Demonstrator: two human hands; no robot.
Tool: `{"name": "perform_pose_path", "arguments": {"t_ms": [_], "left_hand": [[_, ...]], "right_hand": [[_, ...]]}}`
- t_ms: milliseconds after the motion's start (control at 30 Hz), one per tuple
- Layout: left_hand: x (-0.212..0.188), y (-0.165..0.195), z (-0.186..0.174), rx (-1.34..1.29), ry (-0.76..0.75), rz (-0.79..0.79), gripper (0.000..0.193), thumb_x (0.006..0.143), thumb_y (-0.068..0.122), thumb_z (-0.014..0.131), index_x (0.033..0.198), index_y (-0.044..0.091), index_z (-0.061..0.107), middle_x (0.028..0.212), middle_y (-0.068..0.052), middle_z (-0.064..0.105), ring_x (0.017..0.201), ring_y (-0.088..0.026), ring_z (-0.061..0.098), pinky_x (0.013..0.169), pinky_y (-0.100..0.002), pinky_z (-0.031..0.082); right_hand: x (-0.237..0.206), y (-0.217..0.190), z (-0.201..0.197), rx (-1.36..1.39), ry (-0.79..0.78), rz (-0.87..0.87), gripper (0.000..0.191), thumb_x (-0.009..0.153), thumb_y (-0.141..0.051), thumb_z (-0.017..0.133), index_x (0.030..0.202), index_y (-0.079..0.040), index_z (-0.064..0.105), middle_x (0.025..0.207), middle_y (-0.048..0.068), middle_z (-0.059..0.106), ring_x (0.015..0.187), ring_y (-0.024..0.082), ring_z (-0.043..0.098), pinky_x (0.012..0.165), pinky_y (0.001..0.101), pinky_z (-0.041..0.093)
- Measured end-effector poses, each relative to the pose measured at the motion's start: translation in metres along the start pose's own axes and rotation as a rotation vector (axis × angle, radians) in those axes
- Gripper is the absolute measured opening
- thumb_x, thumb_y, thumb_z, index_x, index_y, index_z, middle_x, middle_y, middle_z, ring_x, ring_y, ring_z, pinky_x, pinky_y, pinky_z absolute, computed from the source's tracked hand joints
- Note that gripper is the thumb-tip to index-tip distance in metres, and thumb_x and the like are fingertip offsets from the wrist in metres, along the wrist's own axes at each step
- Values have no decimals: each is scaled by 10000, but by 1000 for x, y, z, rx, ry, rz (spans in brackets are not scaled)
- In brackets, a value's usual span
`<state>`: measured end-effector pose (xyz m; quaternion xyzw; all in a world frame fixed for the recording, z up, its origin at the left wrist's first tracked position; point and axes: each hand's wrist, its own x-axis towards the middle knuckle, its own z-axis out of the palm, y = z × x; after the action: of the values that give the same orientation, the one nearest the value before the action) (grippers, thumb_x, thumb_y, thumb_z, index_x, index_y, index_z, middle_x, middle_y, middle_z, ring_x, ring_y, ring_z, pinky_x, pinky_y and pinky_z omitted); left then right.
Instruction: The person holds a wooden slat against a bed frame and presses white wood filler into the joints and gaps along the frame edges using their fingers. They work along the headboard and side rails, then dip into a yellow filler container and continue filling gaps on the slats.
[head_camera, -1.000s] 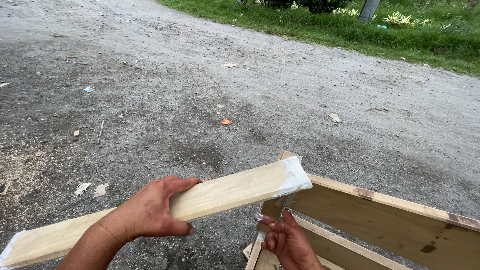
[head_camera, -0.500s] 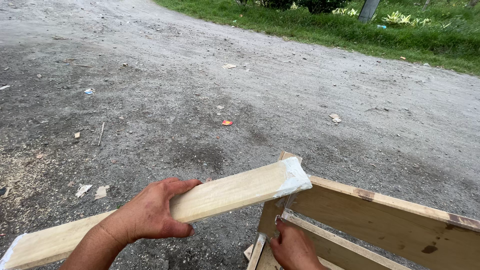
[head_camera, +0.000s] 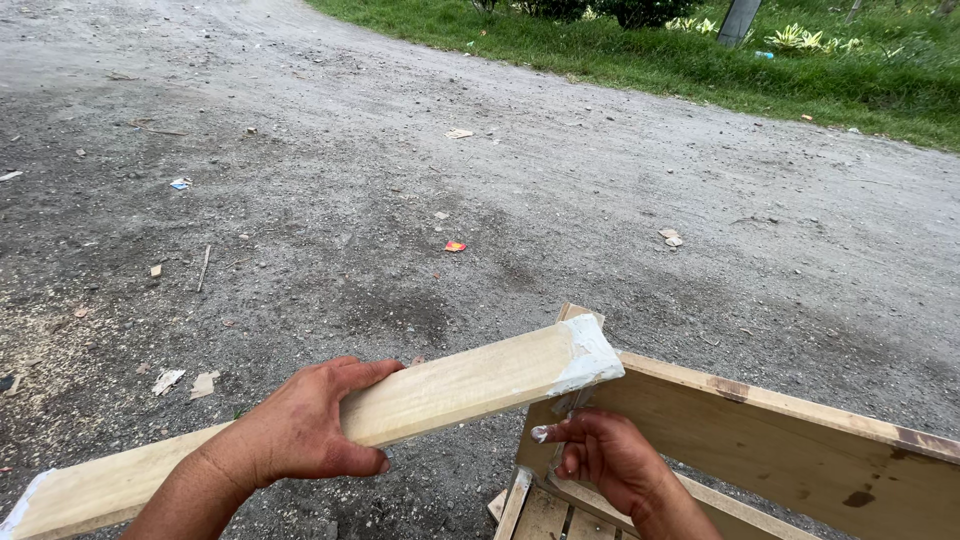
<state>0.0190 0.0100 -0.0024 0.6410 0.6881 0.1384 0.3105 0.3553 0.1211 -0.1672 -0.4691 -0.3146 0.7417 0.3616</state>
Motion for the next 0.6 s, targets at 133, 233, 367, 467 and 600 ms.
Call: {"name": "perform_pose_path", "arguments": {"t_ms": [133,233,367,467,600], "left_hand": [[1,1,0,-21,-13,-22,1063,504,303,906,1500,243,538,1186,-49,695,1074,-185,740,975,-312,612],[2,1,-1,28,-7,-7,1066,510,318,912,1506,260,536,1185,-40,680,1094,-182,719,988,-307,598],[0,0,-1,46,-5,20,1047,515,322,915,1495,260,551,1184,-17,671,1108,-180,707,994,-304,580],[-3,-3,0,63,-39,-18,1012,529,288,878,1488,255,556,1171,-24,691,1084,-186,726,987,-300,589],[-8,-9,-3,125,-64,31,991,545,255,866,1490,241,567,1174,-42,696,1063,-171,713,967,-298,586]], "right_hand": [[-7,-3,-5,20,3,-30,265,928,-92,508,1086,94,610,879,193,741,544,197,621,560,376,571],[-11,0,-11,-216,69,-86,232,925,-30,559,1113,72,649,888,170,768,551,199,621,549,336,537],[-25,0,-23,-455,194,-310,326,915,-6,626,1223,7,730,842,134,747,547,171,603,538,327,529],[-37,-1,-30,-501,284,-421,373,914,-8,631,1276,-38,717,847,125,744,557,155,598,555,341,538],[-42,-3,-33,-393,210,-448,631,802,145,520,1369,-63,703,1032,157,732,654,197,659,697,369,598]]}}
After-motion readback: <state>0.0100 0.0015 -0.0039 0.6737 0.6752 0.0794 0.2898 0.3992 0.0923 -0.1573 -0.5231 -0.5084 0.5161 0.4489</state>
